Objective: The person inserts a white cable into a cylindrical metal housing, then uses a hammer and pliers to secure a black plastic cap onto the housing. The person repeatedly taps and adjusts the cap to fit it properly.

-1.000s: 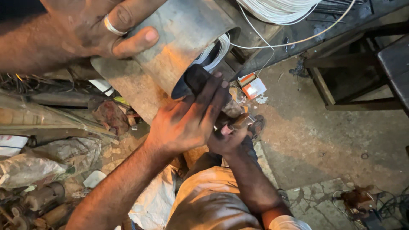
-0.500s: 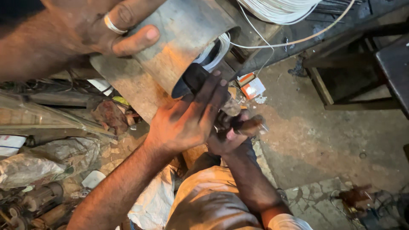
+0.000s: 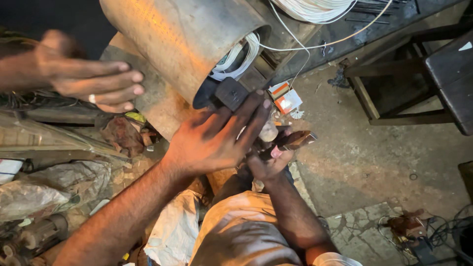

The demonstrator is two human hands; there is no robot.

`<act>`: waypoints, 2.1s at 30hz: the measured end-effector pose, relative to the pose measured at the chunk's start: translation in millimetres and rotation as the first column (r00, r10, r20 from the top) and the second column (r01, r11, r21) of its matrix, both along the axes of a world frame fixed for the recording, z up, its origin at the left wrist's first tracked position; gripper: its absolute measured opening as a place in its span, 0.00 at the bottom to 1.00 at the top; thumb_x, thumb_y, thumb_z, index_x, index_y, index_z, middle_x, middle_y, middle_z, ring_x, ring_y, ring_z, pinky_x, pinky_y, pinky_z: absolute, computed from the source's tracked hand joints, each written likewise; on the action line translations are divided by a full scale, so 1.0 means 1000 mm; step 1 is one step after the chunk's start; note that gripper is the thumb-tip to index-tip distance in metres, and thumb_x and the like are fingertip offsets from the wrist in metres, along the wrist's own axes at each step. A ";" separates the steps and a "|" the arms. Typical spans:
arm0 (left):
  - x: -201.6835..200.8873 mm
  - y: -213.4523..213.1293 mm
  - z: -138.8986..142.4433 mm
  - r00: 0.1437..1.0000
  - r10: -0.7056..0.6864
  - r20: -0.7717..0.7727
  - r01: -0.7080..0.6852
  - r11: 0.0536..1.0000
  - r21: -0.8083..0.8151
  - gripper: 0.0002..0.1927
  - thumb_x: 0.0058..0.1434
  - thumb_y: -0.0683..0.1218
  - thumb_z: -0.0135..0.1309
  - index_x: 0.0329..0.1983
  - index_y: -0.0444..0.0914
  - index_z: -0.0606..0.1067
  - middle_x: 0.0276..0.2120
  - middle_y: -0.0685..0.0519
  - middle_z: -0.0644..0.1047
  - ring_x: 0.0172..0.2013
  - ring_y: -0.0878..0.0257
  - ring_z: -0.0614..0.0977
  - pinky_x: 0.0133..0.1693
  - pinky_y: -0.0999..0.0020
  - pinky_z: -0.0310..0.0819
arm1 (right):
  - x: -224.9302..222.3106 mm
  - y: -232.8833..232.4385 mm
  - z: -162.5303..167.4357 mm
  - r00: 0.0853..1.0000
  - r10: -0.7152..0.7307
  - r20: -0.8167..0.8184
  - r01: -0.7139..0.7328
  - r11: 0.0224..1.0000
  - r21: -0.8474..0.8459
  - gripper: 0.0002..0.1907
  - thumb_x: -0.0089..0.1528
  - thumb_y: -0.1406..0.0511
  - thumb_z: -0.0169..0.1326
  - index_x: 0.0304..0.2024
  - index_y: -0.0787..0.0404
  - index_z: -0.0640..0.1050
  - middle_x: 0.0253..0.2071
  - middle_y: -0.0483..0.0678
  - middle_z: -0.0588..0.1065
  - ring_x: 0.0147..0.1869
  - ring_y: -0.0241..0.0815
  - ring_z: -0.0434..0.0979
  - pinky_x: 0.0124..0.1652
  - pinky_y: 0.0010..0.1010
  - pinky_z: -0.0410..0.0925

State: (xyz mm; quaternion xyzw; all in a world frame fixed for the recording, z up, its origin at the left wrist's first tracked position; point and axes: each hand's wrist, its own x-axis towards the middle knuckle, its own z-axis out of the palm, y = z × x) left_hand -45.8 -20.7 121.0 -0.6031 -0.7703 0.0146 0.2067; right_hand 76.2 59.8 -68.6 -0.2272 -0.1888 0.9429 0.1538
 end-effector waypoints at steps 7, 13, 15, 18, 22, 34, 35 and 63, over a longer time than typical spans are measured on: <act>-0.002 0.000 -0.002 0.996 0.063 0.065 -0.065 0.997 0.034 0.23 0.62 0.44 0.56 0.61 0.37 0.79 0.60 0.49 0.78 0.50 0.65 0.83 0.40 0.74 0.79 | 0.005 -0.007 0.006 0.991 -0.076 -0.110 0.127 0.779 0.614 0.25 0.48 0.79 0.54 0.41 0.55 0.60 0.31 0.41 0.61 0.34 0.33 0.64 0.33 0.25 0.63; -0.001 0.001 -0.004 0.983 0.091 0.157 -0.103 0.993 0.066 0.17 0.67 0.41 0.57 0.59 0.35 0.78 0.60 0.47 0.77 0.55 0.59 0.84 0.43 0.70 0.80 | 0.010 -0.001 -0.005 0.999 -0.006 0.045 0.013 0.989 -0.145 0.15 0.47 0.74 0.48 0.31 0.57 0.59 0.26 0.42 0.60 0.30 0.38 0.66 0.29 0.34 0.68; -0.002 0.001 -0.004 0.976 0.087 0.202 -0.102 0.993 0.066 0.17 0.66 0.41 0.57 0.58 0.34 0.78 0.61 0.45 0.77 0.51 0.60 0.84 0.41 0.69 0.80 | 0.012 -0.004 -0.005 0.988 0.038 0.153 -0.096 0.913 0.395 0.19 0.46 0.78 0.49 0.35 0.56 0.61 0.27 0.40 0.62 0.29 0.34 0.67 0.29 0.28 0.71; -0.002 0.001 -0.004 0.968 0.068 0.240 -0.088 0.994 0.073 0.19 0.63 0.42 0.58 0.57 0.33 0.79 0.61 0.43 0.77 0.43 0.62 0.83 0.37 0.68 0.79 | 0.010 -0.006 -0.003 0.979 -0.201 -0.033 0.087 0.267 0.960 0.24 0.50 0.76 0.60 0.45 0.68 0.64 0.27 0.41 0.65 0.29 0.33 0.69 0.34 0.29 0.67; -0.002 -0.001 -0.005 0.975 0.054 0.216 -0.071 0.995 0.074 0.17 0.65 0.40 0.59 0.58 0.33 0.79 0.61 0.45 0.76 0.42 0.64 0.82 0.37 0.69 0.78 | 0.000 -0.002 -0.001 0.957 -0.175 -0.230 0.273 0.290 0.917 0.23 0.52 0.74 0.62 0.43 0.62 0.63 0.32 0.46 0.67 0.31 0.37 0.69 0.33 0.27 0.64; 0.001 0.000 -0.007 0.968 0.071 0.240 -0.092 0.993 0.076 0.21 0.63 0.41 0.58 0.59 0.30 0.79 0.61 0.43 0.76 0.43 0.63 0.81 0.40 0.68 0.80 | -0.016 -0.009 0.003 0.930 -0.284 -0.234 0.269 0.090 0.959 0.21 0.55 0.73 0.62 0.46 0.62 0.67 0.40 0.47 0.71 0.41 0.43 0.75 0.41 0.35 0.66; 0.002 0.000 -0.007 0.962 0.073 0.262 -0.095 0.993 0.072 0.22 0.60 0.41 0.57 0.58 0.30 0.79 0.60 0.43 0.76 0.42 0.62 0.81 0.40 0.67 0.80 | -0.016 -0.004 0.005 0.944 -0.210 -0.255 0.279 0.094 0.956 0.20 0.53 0.73 0.62 0.43 0.61 0.67 0.40 0.47 0.73 0.40 0.45 0.76 0.40 0.34 0.67; 0.000 0.004 -0.003 0.966 -0.076 0.249 0.060 0.996 0.070 0.16 0.61 0.40 0.61 0.52 0.30 0.80 0.50 0.42 0.80 0.36 0.64 0.84 0.35 0.70 0.79 | 0.014 0.019 -0.005 0.981 -0.141 -0.131 0.186 0.870 0.457 0.13 0.52 0.66 0.63 0.34 0.52 0.72 0.27 0.44 0.67 0.29 0.42 0.70 0.41 0.37 0.69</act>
